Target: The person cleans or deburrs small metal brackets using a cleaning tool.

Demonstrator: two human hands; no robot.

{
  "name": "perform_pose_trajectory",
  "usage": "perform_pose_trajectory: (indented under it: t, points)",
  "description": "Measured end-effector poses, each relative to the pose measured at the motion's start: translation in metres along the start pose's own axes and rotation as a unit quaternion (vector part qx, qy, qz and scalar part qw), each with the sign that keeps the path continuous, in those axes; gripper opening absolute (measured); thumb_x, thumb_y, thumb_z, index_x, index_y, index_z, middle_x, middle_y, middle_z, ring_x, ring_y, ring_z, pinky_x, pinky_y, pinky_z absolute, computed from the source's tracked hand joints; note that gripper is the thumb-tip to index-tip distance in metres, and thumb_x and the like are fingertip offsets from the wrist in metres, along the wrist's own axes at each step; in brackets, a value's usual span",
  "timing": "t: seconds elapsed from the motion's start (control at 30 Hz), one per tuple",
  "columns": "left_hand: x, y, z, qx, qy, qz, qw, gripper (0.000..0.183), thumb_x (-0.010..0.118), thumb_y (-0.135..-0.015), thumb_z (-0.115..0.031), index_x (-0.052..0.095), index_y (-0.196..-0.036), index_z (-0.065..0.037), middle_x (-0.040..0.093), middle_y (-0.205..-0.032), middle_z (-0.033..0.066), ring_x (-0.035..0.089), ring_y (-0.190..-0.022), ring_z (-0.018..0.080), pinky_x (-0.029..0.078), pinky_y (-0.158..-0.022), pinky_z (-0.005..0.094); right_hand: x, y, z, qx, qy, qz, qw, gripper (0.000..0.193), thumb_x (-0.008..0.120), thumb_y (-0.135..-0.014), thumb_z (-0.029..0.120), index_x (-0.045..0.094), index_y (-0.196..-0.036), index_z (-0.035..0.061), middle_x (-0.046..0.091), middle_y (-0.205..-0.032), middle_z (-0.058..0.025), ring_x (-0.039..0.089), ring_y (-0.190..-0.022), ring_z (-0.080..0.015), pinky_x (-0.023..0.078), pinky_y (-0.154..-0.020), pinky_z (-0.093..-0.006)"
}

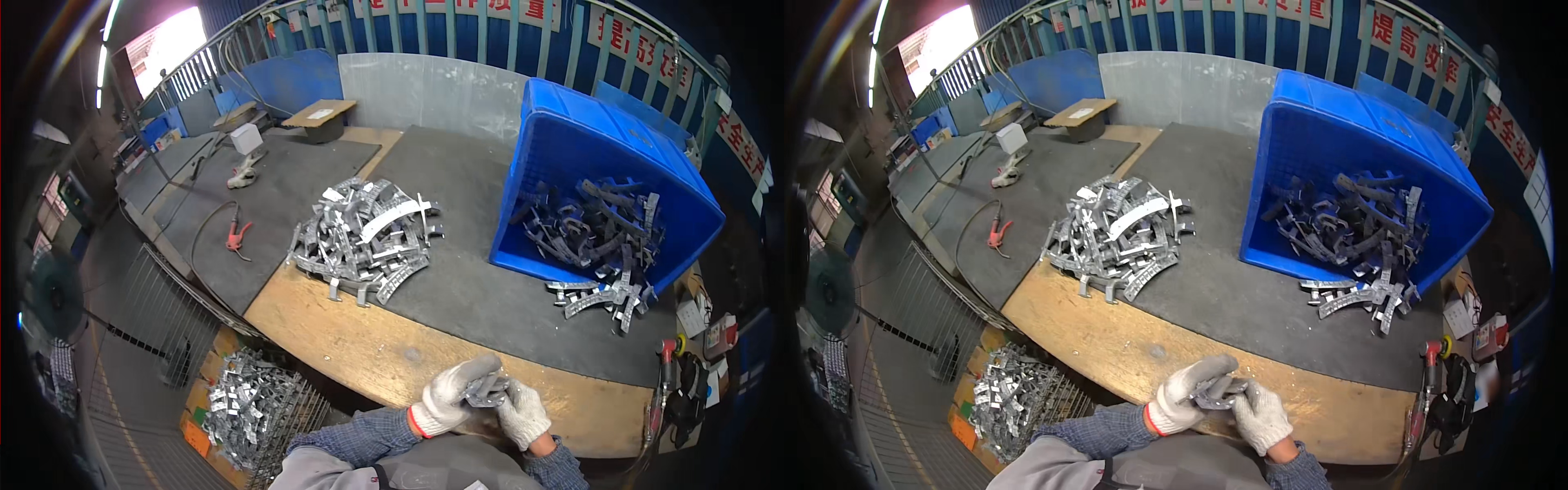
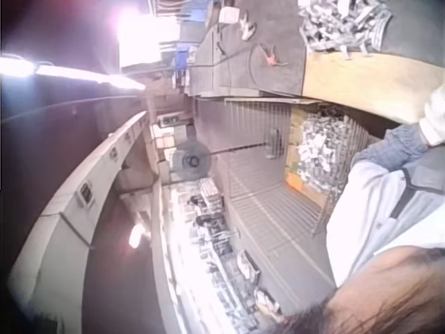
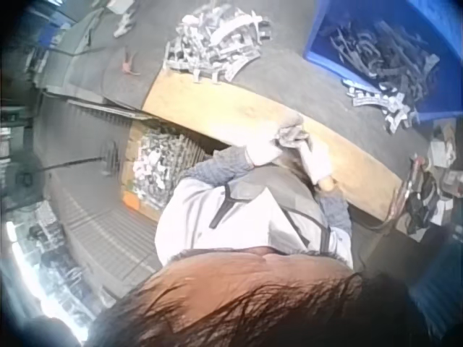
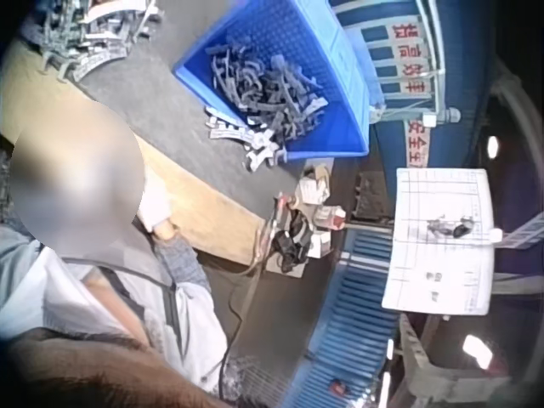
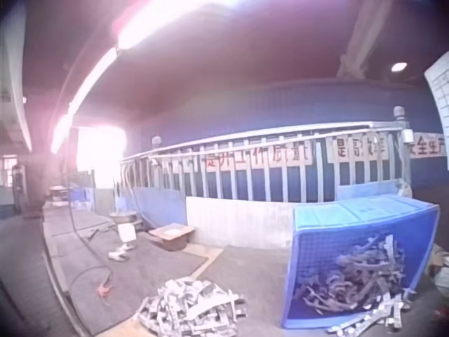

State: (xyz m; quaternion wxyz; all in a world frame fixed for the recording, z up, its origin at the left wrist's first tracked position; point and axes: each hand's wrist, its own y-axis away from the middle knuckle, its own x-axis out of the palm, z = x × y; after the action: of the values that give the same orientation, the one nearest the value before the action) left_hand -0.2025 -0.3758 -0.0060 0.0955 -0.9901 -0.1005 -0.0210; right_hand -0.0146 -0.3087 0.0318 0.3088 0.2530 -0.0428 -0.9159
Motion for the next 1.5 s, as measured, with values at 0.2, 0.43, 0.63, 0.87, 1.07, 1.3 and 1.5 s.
perform_pose_trajectory:
  t: [0.2,0.43,0.63,0.87,1.07,1.3,1.5]
  points:
    - [-0.062,-0.065,-0.006,0.233,-0.439,-0.058,0.866,0.049,0.074,-0.089,0.002,0.065,-0.137,-0.002,0.074,-0.116,0.0218,0.072,-0.109,0.0424,0.057,-0.100,0.0526,-0.021,0.015,-0.005,-0.019,0.166,-0.013,0.986,0.035,0.069,-0.104,0.032,0.080,-0.118,0.0024,0.079,-0.106,-0.0254,0.077,-0.102,-0.0433,0.061,-0.087,-0.0464]
    - [-0.186,-0.169,-0.061,0.107,-0.588,-0.333,0.729,0.059,0.074,-0.098,-0.017,0.056,-0.151,0.000,0.068,-0.135,0.0246,0.067,-0.126,0.0384,0.054,-0.107,0.0473,-0.030,0.026,-0.049,0.020,0.163,-0.172,0.971,0.032,0.066,-0.106,0.032,0.079,-0.121,0.0067,0.080,-0.108,-0.0229,0.078,-0.100,-0.0428,0.062,-0.088,-0.0484]
    - [-0.054,-0.203,-0.066,0.168,-0.335,-0.113,0.920,0.051,0.072,-0.103,-0.005,0.059,-0.153,-0.002,0.075,-0.126,0.0144,0.075,-0.111,0.0256,0.061,-0.098,0.0372,-0.046,0.041,-0.073,0.055,0.169,-0.252,0.951,0.027,0.068,-0.106,0.029,0.078,-0.120,0.0077,0.080,-0.107,-0.0225,0.078,-0.099,-0.0425,0.063,-0.086,-0.0477]
    - [0.148,-0.242,0.012,0.175,-0.453,0.174,0.857,0.059,0.072,-0.101,-0.034,0.056,-0.153,-0.009,0.077,-0.113,0.0223,0.077,-0.100,0.0425,0.061,-0.089,0.0540,-0.056,0.053,-0.125,0.047,0.115,-0.360,0.925,0.033,0.065,-0.107,0.035,0.077,-0.126,0.0109,0.080,-0.111,-0.0219,0.077,-0.104,-0.0444,0.062,-0.090,-0.0510]
    - [0.233,-0.280,0.083,0.221,-0.605,0.200,0.738,0.061,0.071,-0.097,-0.025,0.052,-0.150,-0.002,0.068,-0.120,0.0222,0.074,-0.102,0.0416,0.061,-0.081,0.0539,-0.046,0.050,-0.134,0.034,0.108,-0.348,0.931,0.033,0.066,-0.107,0.037,0.077,-0.126,0.0129,0.080,-0.109,-0.0198,0.078,-0.098,-0.0426,0.063,-0.085,-0.0524]
    - [0.212,-0.269,0.072,0.187,-0.554,0.166,0.794,0.048,0.062,-0.104,-0.020,0.056,-0.149,-0.007,0.073,-0.115,0.0235,0.076,-0.089,0.0395,0.060,-0.076,0.0530,-0.054,0.053,-0.130,0.033,0.069,-0.359,0.930,0.032,0.068,-0.106,0.036,0.077,-0.127,0.0118,0.081,-0.111,-0.0183,0.078,-0.100,-0.0422,0.063,-0.086,-0.0502]
    - [0.113,-0.197,0.031,-0.112,-0.036,0.204,0.972,0.052,0.062,-0.109,-0.009,0.051,-0.159,-0.002,0.070,-0.140,0.0147,0.071,-0.121,0.0204,0.061,-0.099,0.0354,-0.064,0.054,-0.092,-0.012,-0.016,-0.368,0.930,0.032,0.071,-0.105,0.024,0.076,-0.132,0.0068,0.081,-0.113,-0.0217,0.079,-0.105,-0.0384,0.064,-0.086,-0.0441]
